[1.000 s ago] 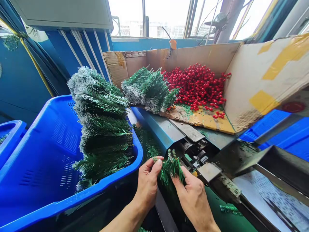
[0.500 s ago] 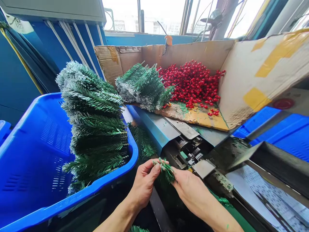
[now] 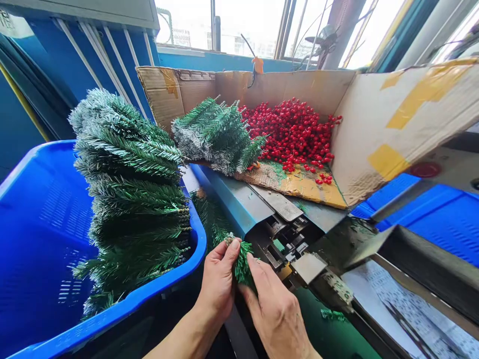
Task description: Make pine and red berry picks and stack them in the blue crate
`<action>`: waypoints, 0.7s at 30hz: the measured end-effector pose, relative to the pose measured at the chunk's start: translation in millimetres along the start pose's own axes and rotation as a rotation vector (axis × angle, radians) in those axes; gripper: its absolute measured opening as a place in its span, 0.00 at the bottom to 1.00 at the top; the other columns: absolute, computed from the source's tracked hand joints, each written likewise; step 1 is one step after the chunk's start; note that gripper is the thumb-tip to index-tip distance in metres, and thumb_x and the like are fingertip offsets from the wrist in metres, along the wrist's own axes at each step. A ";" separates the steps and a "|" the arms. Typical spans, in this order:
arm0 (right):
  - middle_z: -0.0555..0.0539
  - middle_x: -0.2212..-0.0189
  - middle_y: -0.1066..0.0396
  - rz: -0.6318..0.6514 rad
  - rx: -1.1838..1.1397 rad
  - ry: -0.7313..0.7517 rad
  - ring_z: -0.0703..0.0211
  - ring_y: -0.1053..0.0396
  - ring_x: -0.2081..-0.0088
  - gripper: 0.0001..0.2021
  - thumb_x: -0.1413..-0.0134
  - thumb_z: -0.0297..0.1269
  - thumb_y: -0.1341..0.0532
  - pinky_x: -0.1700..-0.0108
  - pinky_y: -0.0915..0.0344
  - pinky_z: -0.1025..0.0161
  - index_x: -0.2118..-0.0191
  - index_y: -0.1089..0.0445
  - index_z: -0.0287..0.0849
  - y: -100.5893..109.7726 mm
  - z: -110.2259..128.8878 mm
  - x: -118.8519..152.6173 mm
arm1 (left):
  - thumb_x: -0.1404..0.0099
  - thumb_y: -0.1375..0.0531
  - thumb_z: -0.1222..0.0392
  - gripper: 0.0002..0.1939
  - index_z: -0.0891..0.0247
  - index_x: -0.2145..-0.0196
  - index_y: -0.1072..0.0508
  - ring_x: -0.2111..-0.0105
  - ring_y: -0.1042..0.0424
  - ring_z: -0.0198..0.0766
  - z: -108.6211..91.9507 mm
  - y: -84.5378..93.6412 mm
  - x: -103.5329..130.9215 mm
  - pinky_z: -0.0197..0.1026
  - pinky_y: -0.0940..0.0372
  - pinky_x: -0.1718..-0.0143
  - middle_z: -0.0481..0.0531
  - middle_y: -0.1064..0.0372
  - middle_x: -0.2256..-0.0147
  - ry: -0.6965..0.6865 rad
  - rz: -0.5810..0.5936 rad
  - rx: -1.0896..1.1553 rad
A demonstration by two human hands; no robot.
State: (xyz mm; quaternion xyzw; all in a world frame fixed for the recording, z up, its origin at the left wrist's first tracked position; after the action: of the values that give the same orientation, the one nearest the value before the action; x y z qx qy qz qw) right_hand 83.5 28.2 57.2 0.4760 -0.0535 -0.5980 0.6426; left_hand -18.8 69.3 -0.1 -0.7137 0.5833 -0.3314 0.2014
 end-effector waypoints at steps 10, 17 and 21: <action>0.44 0.53 0.29 0.182 0.008 0.143 0.54 0.31 0.50 0.16 0.35 0.32 0.49 0.49 0.31 0.59 0.47 0.29 0.46 2.9 -2.0 -31.8 | 0.50 0.31 0.48 0.19 0.64 0.68 0.28 0.68 0.28 0.36 8.2 -2.0 -1.1 0.36 0.34 0.64 0.50 0.26 0.71 0.055 -0.094 0.127; 0.30 0.37 0.52 -0.110 0.578 -0.392 0.41 0.53 0.36 0.27 0.38 0.42 0.44 0.37 0.54 0.47 0.39 0.42 0.28 111.4 -170.8 -166.2 | 0.45 0.34 0.45 0.19 0.64 0.68 0.29 0.72 0.29 0.32 24.2 18.1 -3.4 0.33 0.36 0.68 0.47 0.29 0.76 0.106 -0.065 0.032; 0.27 0.58 0.31 -0.070 0.601 -0.609 0.40 0.34 0.51 0.21 0.37 0.45 0.47 0.49 0.39 0.44 0.58 0.29 0.29 126.7 -233.4 -197.7 | 0.46 0.33 0.45 0.19 0.64 0.68 0.28 0.71 0.29 0.33 36.2 19.7 -1.8 0.33 0.36 0.67 0.48 0.27 0.75 0.136 -0.043 0.010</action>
State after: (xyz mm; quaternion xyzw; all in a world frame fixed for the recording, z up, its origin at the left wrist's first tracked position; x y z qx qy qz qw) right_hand 268.2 296.7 115.5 0.4452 -0.3963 -0.6905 0.4097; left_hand -7.2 62.8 -39.1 -0.7009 0.5786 -0.3862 0.1577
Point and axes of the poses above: each hand's wrist, its own x-axis away from the middle knuckle, its own y-axis out of the back of the hand, z = x × y, the point moved 10 cm from there along -x, towards the middle knuckle
